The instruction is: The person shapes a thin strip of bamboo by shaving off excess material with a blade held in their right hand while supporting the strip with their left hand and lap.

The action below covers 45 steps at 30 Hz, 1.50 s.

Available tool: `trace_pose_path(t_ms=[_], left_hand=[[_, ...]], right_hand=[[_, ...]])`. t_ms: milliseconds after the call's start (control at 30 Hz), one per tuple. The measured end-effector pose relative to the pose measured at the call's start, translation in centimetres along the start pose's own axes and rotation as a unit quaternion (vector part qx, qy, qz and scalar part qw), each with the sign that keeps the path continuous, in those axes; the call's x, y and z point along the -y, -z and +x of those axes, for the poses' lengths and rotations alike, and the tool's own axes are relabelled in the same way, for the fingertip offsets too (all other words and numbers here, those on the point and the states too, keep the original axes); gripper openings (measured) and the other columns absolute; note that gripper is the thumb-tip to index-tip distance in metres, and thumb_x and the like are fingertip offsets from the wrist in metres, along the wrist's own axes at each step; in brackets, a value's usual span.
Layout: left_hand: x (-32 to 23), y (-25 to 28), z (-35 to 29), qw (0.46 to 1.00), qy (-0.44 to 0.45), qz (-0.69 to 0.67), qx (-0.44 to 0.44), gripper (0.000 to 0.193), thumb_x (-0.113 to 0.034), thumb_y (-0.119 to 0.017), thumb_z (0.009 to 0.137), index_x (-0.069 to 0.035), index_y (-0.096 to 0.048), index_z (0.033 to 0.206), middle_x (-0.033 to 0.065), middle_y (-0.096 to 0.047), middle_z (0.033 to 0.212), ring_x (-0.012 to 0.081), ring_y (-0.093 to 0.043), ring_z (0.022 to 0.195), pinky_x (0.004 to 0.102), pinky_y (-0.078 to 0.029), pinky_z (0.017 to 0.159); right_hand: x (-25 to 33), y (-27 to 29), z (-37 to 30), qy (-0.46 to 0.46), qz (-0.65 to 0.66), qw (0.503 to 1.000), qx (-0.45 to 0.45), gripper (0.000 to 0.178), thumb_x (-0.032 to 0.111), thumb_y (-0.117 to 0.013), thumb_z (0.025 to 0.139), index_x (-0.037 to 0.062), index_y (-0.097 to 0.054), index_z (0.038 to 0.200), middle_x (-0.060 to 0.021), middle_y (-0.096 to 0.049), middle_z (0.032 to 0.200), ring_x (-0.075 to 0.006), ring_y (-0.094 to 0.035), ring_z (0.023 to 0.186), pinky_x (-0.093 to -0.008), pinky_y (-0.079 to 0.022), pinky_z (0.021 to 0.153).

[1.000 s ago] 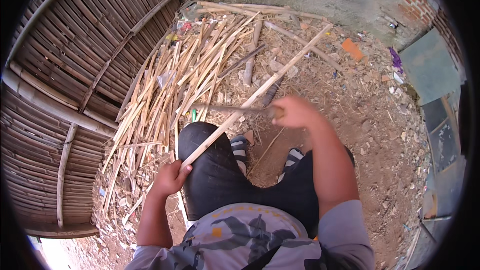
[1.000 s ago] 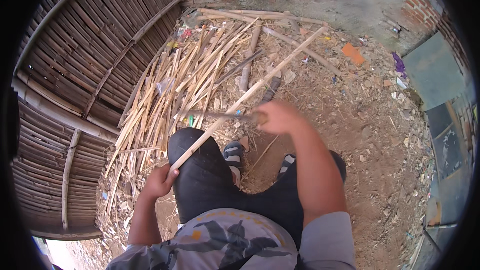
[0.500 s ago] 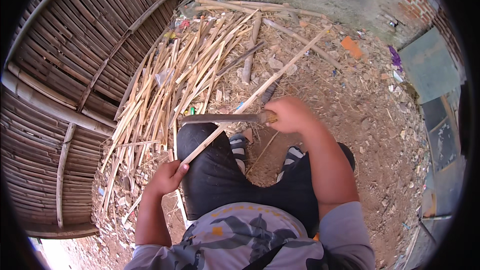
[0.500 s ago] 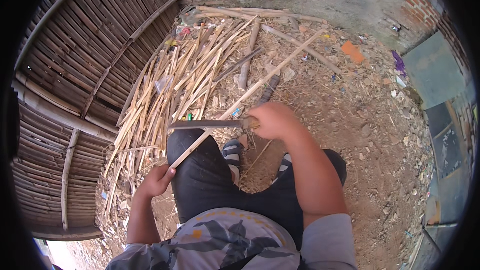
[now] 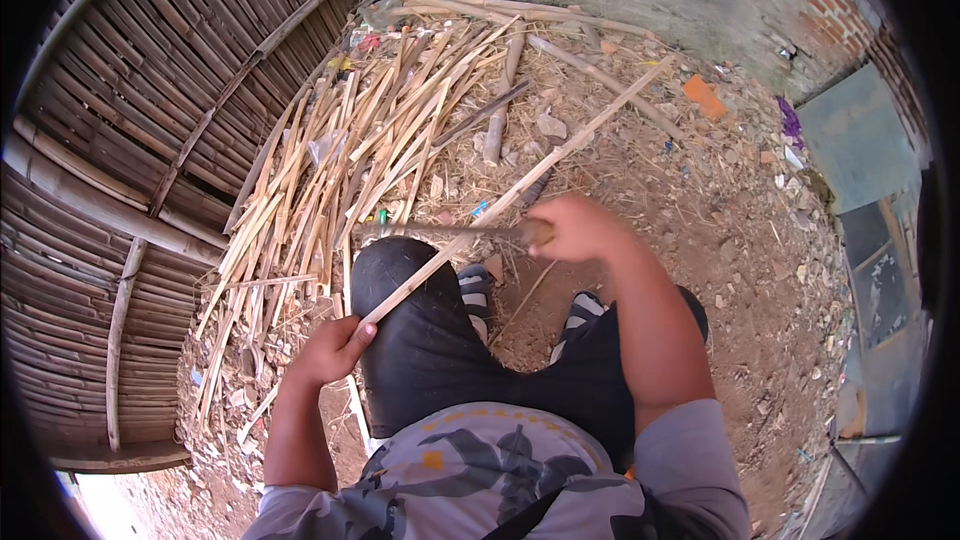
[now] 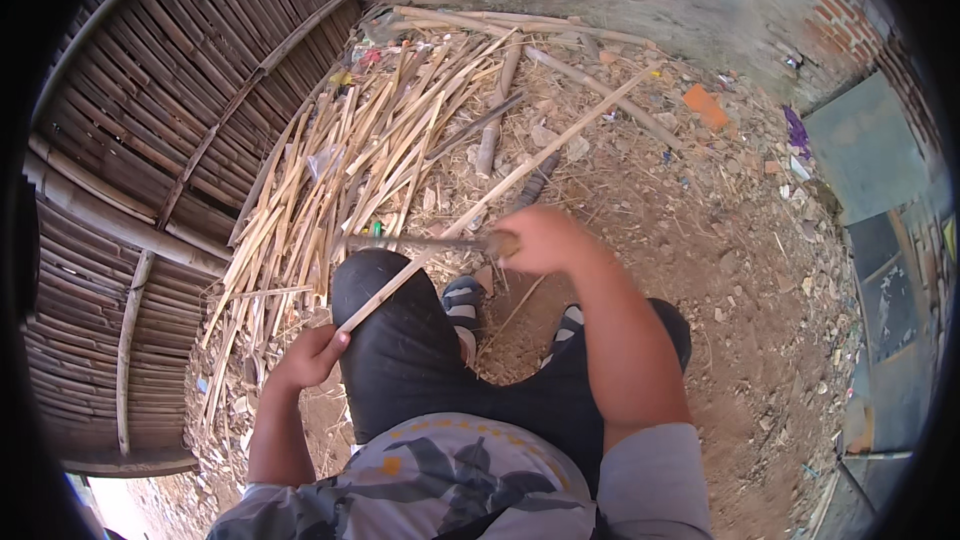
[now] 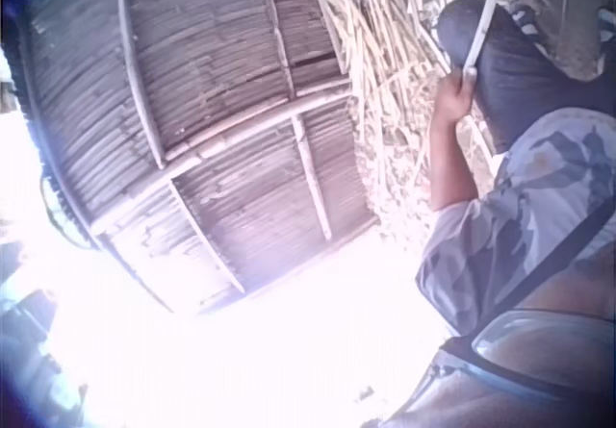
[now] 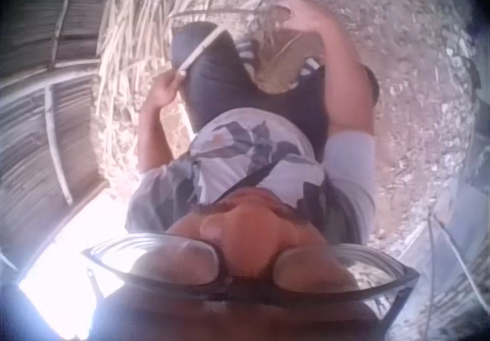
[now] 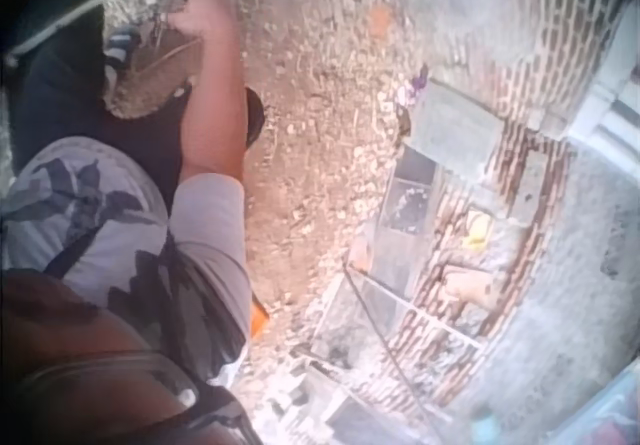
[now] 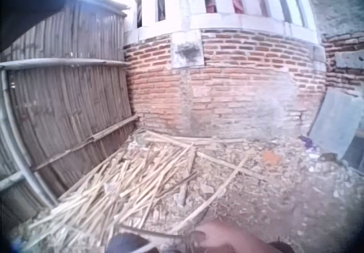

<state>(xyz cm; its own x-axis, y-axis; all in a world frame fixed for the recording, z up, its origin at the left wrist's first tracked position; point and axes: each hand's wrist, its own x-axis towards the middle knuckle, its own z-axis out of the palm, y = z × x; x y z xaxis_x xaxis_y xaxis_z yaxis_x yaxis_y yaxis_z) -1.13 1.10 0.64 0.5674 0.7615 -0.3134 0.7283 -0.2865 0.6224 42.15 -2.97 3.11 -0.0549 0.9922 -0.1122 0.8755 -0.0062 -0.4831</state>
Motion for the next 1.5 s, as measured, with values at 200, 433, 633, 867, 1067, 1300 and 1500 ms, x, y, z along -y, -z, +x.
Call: trace_pose_path(t_ms=[200, 433, 633, 867, 1067, 1300, 1500], left_hand=[[-0.2, 0.4, 0.7, 1.000, -0.004, 0.017, 0.011, 0.059, -0.054, -0.049, 0.103, 0.001, -0.061, 0.086, 0.0226, -0.063, 0.076, 0.0355, -0.058, 0.071, 0.0448, -0.048, 0.070], [0.1, 0.2, 0.4, 1.000, 0.010, -0.023, 0.014, 0.060, -0.054, -0.049, 0.103, 0.002, -0.063, 0.088, 0.0187, -0.062, 0.073, 0.0277, -0.059, 0.071, 0.0428, -0.048, 0.070], [0.1, 0.4, 0.7, 1.000, -0.011, -0.024, 0.011, 0.061, -0.054, -0.049, 0.103, 0.002, -0.063, 0.087, 0.0187, -0.061, 0.071, 0.0285, -0.058, 0.068, 0.0432, -0.048, 0.068], [0.2, -0.4, 0.4, 1.000, -0.002, 0.012, -0.013, 0.061, -0.055, -0.051, 0.102, 0.002, -0.061, 0.082, 0.0218, -0.060, 0.069, 0.0341, -0.059, 0.066, 0.0450, -0.047, 0.065], [-0.8, -0.8, -0.2, 0.997, -0.001, 0.054, -0.048, 0.060, -0.055, -0.055, 0.099, 0.000, -0.059, 0.078, 0.0228, -0.060, 0.067, 0.0415, -0.060, 0.065, 0.0473, -0.047, 0.062], [-0.5, -0.9, 0.2, 0.996, -0.014, 0.065, -0.061, 0.055, -0.051, -0.057, 0.099, 0.000, -0.059, 0.078, 0.0238, -0.060, 0.068, 0.0439, -0.062, 0.067, 0.0489, -0.048, 0.062], [-1.5, -0.8, -0.7, 0.994, 0.003, 0.088, -0.063, 0.055, -0.052, -0.057, 0.099, -0.001, -0.059, 0.079, 0.0251, -0.061, 0.070, 0.0469, -0.062, 0.071, 0.0508, -0.048, 0.064]], right_hand=[[-8.1, 1.7, 0.1, -0.225, 0.242, 0.938, -0.104, 0.037, 0.028, -0.079, 0.080, 0.0077, -0.071, 0.109, -0.0098, -0.070, 0.086, -0.0253, -0.068, 0.079, -0.0396, -0.055, 0.076], [-0.7, 1.4, -1.0, -0.046, 0.004, 0.999, 0.020, 0.036, 0.029, -0.078, 0.081, 0.0049, -0.068, 0.105, -0.0089, -0.070, 0.085, -0.0247, -0.067, 0.080, -0.0404, -0.052, 0.074], [-6.5, 2.7, -0.4, -0.233, 0.204, 0.947, -0.079, 0.040, 0.028, -0.078, 0.081, 0.0004, -0.067, 0.107, -0.0098, -0.069, 0.084, -0.0265, -0.068, 0.082, -0.0409, -0.052, 0.075], [-2.8, 1.3, -0.6, -0.099, 0.091, 0.991, -0.019, 0.040, 0.031, -0.078, 0.082, 0.0008, -0.067, 0.106, -0.0098, -0.068, 0.083, -0.0260, -0.067, 0.082, -0.0415, -0.052, 0.076], [-3.3, 3.1, -1.4, -0.073, 0.095, 0.992, 0.032, 0.041, 0.030, -0.081, 0.079, 0.0023, -0.069, 0.108, -0.0145, -0.071, 0.089, -0.0320, -0.070, 0.088, -0.0427, -0.053, 0.080], [-4.0, 3.3, -2.2, -0.150, 0.065, 0.976, -0.141, 0.037, 0.025, -0.078, 0.081, 0.0038, -0.069, 0.109, -0.0156, -0.070, 0.089, -0.0320, -0.070, 0.089, -0.0418, -0.054, 0.081], [0.9, 2.8, -1.9, -0.009, -0.017, 0.998, 0.056, 0.034, 0.021, -0.078, 0.080, 0.0032, -0.067, 0.107, -0.0134, -0.070, 0.088, -0.0273, -0.067, 0.082, -0.0416, -0.053, 0.077]])
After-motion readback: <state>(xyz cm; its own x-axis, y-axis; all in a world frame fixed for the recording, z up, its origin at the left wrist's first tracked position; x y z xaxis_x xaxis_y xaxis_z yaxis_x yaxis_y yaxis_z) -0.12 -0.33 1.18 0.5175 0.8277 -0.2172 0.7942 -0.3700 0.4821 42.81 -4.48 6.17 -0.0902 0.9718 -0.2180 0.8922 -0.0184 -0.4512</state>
